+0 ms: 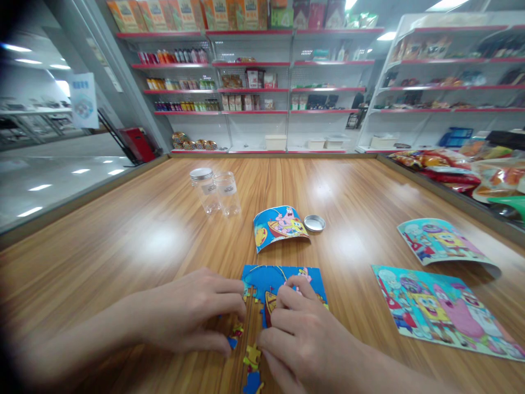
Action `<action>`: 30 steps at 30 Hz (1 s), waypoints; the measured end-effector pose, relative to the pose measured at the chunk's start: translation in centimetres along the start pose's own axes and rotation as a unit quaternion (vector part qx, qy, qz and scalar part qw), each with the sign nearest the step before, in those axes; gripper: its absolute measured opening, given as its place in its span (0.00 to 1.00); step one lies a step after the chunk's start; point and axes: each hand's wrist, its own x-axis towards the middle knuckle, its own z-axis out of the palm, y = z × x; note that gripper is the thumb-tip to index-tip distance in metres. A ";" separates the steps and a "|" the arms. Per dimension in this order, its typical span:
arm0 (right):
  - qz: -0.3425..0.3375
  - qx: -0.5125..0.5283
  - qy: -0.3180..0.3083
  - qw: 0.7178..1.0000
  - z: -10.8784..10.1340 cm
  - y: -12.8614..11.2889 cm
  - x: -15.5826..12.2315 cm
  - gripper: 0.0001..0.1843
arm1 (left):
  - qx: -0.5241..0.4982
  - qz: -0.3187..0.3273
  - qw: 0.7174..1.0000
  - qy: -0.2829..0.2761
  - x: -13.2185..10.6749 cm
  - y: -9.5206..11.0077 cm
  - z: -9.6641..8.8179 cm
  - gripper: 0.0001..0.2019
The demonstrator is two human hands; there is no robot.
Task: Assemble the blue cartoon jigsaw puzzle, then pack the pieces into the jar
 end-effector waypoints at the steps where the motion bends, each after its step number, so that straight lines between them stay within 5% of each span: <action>1: 0.001 -0.001 0.001 1.000 0.0 0.1 0.0 0.10 | -0.003 -0.002 1.000 -0.003 0.0 0.0 0.0 0.14; 19: 0.053 0.012 0.011 0.998 -0.4 0.4 0.2 0.11 | -0.056 -0.056 0.997 -0.017 0.3 0.7 -0.4 0.13; 30: 0.067 0.009 0.000 0.998 -0.2 0.6 0.4 0.10 | 0.022 -0.061 0.994 0.089 0.4 -0.5 1.7 0.11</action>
